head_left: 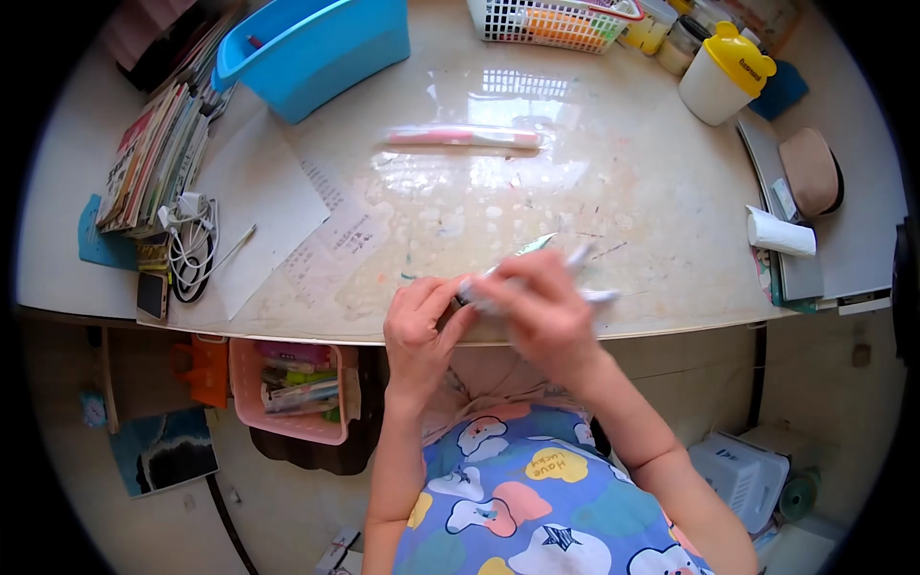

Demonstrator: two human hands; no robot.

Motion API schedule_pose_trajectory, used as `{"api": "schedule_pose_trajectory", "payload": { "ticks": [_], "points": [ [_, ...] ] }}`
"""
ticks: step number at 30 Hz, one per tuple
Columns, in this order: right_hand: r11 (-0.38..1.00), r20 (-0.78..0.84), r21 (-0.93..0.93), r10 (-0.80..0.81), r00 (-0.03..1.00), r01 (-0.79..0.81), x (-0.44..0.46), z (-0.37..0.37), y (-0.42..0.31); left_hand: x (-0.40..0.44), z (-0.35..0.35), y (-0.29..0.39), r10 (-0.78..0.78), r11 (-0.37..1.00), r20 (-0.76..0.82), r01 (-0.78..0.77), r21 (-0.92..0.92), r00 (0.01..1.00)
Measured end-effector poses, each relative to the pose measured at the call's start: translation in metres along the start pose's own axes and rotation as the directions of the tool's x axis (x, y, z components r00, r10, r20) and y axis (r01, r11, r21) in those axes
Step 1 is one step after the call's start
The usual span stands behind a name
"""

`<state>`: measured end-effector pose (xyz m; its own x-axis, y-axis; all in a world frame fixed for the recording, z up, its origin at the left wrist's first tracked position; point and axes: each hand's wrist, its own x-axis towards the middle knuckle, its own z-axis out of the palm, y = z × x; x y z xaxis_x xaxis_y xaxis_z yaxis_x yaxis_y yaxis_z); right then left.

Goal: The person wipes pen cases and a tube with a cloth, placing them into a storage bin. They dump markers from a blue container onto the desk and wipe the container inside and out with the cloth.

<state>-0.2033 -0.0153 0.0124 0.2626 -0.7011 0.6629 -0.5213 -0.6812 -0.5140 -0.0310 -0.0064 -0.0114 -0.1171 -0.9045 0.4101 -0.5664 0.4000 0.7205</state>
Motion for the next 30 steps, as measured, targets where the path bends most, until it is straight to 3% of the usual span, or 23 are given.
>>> {"api": "schedule_pose_trajectory", "payload": {
  "ticks": [3,9,13,16,18,20,22,23,26,30],
  "points": [
    [0.999,0.045,0.011,0.045,0.998,-0.045,0.001,0.006,0.002,0.001,-0.001,-0.002,0.011,0.999,0.005,-0.011,-0.032,1.000],
    [0.918,-0.123,-0.231,0.302,0.945,-0.323,-0.001,-0.029,0.046,0.002,-0.005,0.009,-0.083,0.995,0.044,0.086,-0.057,0.996],
    [0.885,-0.206,-0.095,0.431,0.879,-0.456,-0.002,-0.047,0.043,0.001,-0.005,0.004,-0.066,0.993,0.042,0.069,-0.097,0.997],
    [0.897,-0.300,-0.179,0.342,0.890,-0.405,0.008,-0.064,0.038,0.001,-0.006,0.004,-0.034,0.999,0.061,0.036,-0.024,0.998],
    [0.864,-0.342,-0.487,-0.051,0.938,-0.131,0.023,-0.082,0.038,0.001,0.000,0.007,-0.084,0.996,0.009,0.084,-0.022,0.996],
    [0.814,-0.339,-0.580,-0.224,0.914,-0.015,0.031,-0.093,0.035,0.002,0.004,0.010,-0.082,0.996,-0.030,0.083,0.017,0.996],
    [0.843,-0.239,-0.533,-0.229,0.944,0.070,0.030,-0.087,0.031,0.004,0.004,0.011,-0.031,0.994,-0.054,0.036,0.100,0.998],
    [0.914,-0.168,-0.401,-0.142,0.976,0.064,0.025,-0.079,0.034,0.004,0.004,0.012,-0.027,0.995,-0.046,0.031,0.090,0.999],
    [0.978,0.039,-0.091,0.191,0.981,-0.187,-0.005,-0.052,0.043,0.003,0.003,0.010,-0.016,0.997,-0.025,0.018,0.079,1.000],
    [0.952,0.147,-0.019,0.304,0.941,-0.304,-0.022,-0.050,0.033,0.003,0.003,0.006,0.022,0.996,-0.010,-0.021,0.085,1.000]
  ]
}}
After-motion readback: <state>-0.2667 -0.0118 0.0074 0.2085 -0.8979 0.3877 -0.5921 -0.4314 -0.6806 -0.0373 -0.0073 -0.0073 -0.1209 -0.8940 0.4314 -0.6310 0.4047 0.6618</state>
